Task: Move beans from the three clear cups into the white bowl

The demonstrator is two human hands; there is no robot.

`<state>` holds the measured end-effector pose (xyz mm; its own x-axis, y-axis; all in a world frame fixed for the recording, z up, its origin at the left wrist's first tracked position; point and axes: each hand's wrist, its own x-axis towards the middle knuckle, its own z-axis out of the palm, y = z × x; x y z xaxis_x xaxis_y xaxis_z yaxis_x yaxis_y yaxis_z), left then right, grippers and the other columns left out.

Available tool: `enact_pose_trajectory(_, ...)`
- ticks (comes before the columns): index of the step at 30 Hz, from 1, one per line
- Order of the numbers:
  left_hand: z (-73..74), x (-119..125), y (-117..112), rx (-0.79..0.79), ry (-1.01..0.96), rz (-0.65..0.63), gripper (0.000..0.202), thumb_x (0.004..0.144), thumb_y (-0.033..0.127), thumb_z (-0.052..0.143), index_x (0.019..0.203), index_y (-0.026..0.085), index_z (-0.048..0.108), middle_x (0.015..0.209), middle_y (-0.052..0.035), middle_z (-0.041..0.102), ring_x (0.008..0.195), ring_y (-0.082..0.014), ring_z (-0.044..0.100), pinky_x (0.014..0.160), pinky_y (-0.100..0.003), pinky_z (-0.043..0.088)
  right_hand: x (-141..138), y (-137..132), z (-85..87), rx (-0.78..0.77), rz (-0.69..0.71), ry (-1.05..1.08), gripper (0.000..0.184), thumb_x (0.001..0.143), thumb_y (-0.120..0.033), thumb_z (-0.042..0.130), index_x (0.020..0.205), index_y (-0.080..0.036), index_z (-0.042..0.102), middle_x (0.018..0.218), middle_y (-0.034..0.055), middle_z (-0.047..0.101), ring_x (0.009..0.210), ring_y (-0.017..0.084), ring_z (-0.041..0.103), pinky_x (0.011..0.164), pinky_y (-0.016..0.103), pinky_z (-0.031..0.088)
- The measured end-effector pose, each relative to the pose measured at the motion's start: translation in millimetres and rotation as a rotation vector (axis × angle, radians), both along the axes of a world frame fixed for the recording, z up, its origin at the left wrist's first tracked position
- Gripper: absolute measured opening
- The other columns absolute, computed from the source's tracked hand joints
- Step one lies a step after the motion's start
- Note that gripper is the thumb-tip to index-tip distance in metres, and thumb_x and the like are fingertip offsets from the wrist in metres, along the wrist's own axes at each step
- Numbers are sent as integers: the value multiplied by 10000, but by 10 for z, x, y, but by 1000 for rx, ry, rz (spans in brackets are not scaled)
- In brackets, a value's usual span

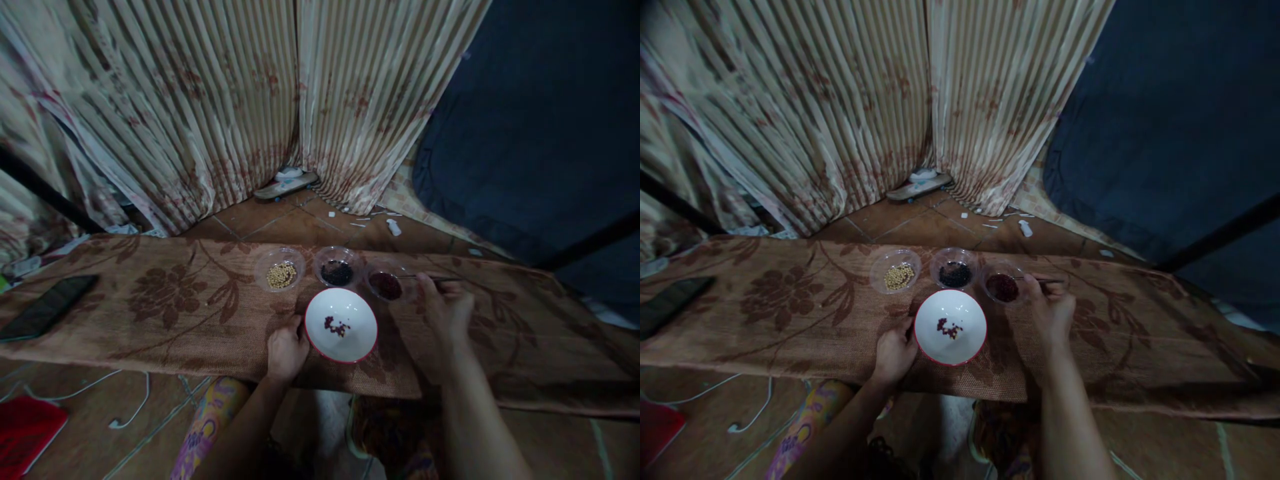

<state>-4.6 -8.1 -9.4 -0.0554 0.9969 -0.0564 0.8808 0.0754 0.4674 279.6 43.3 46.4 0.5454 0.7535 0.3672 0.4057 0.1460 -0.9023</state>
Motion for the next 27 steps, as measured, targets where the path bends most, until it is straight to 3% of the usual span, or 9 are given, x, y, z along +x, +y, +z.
enact_pose_trajectory(2, 16, 2, -4, -4, -2, -2, 230, 847, 306, 427, 946, 231, 620, 790, -18, 687, 717, -132, 613, 627, -216, 349, -167, -53, 27, -14, 62, 55, 262, 696, -386, 680, 750, -129, 673, 662, 36, 657, 583, 156, 593, 529, 264, 466)
enact_pose_trajectory(6, 41, 9, -11, -13, -11, -17, 255, 857, 311, 409, 981, 242, 620, 772, -9, 678, 716, -126, 611, 626, -213, 354, -521, -174, 31, -220, 550, -13, 251, 738, -402, 643, 786, -160, 689, 742, 41, 685, 663, 163, 611, 582, 257, 470)
enact_pose_trajectory(9, 47, 16, -14, -31, -2, -3, 253, 858, 318, 411, 981, 244, 620, 751, -9, 673, 718, -129, 615, 635, -214, 363, -699, -215, -13, -315, 757, -119, 262, 777, -415, 597, 818, -173, 690, 809, 46, 699, 711, 176, 616, 617, 265, 470)
enact_pose_trajectory(15, 23, 18, -17, -10, 12, -9, 235, 855, 311, 414, 947, 239, 618, 802, -17, 683, 748, -133, 621, 639, -216, 367, -828, -186, -64, -309, 774, -249, 261, 815, -412, 545, 830, -189, 679, 815, 32, 701, 739, 186, 620, 648, 268, 466)
enact_pose_trajectory(27, 21, 26, -20, -28, 23, 1, 231, 858, 308, 403, 929, 237, 611, 824, -21, 690, 781, -140, 626, 670, -220, 378, -849, -150, -114, -329, 765, -313, 277, 814, -429, 539, 824, -189, 678, 818, 32, 707, 755, 191, 628, 656, 267, 464)
